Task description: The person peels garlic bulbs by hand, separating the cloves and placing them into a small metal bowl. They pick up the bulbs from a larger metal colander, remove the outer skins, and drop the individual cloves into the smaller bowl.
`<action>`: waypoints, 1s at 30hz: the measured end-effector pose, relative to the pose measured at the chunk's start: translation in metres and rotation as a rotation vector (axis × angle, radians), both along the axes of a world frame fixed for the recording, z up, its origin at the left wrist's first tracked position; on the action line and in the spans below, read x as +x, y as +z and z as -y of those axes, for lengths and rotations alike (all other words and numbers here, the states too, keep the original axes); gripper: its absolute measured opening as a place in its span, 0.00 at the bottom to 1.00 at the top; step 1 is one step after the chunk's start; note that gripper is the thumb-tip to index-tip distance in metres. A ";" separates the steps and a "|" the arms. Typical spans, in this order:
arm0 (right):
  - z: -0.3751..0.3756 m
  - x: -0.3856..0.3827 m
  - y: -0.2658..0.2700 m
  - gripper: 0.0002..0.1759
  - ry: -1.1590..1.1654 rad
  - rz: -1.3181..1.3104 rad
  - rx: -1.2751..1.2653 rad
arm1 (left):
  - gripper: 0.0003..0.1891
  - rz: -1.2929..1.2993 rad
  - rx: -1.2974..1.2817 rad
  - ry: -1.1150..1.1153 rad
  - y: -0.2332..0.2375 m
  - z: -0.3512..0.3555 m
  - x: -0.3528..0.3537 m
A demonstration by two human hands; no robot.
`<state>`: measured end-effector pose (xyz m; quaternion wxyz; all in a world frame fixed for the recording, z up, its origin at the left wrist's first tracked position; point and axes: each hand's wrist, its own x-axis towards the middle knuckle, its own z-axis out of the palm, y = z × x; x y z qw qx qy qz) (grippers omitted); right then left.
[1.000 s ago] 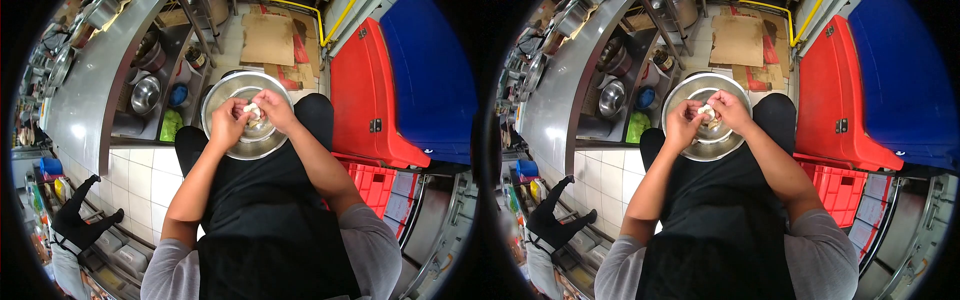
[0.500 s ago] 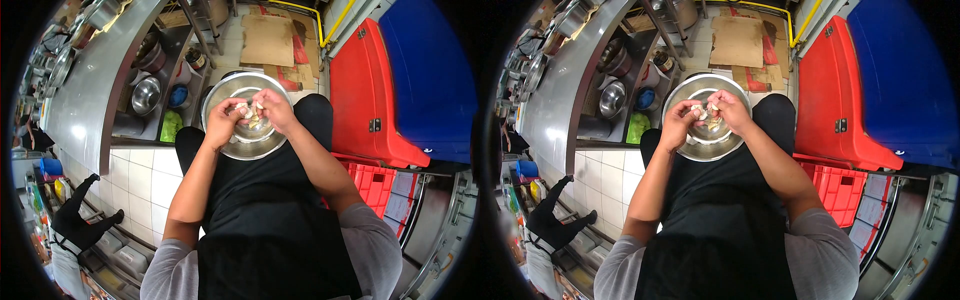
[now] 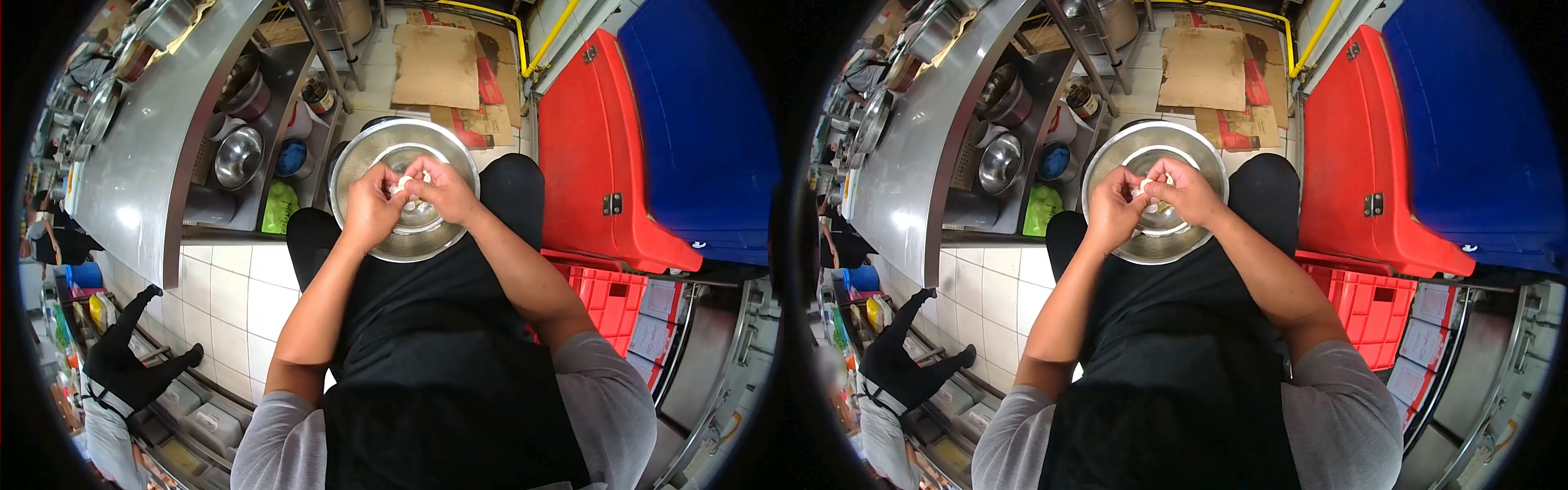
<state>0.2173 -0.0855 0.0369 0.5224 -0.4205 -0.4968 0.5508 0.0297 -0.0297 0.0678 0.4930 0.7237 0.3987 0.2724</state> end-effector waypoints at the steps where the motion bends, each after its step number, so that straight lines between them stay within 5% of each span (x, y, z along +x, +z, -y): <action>1: 0.002 -0.004 0.001 0.08 -0.040 -0.029 -0.023 | 0.13 -0.005 0.037 0.001 -0.004 0.000 -0.001; 18: -0.001 -0.022 -0.017 0.09 -0.485 0.382 0.162 | 0.08 0.116 0.241 -0.010 -0.011 0.002 0.015; 21: 0.000 -0.019 -0.019 0.10 -0.415 0.130 -0.003 | 0.07 0.108 0.221 -0.010 -0.003 0.004 0.014; 23: 0.001 -0.016 -0.016 0.10 -0.335 -0.285 -0.127 | 0.07 0.095 0.208 -0.026 0.003 0.004 0.014; 26: 0.000 -0.014 -0.009 0.11 -0.287 -0.230 -0.051 | 0.08 0.051 0.183 -0.040 0.004 0.005 0.014; 30: -0.006 -0.008 -0.009 0.11 -0.229 -0.499 -0.165 | 0.10 0.330 -0.271 0.047 -0.013 -0.008 0.010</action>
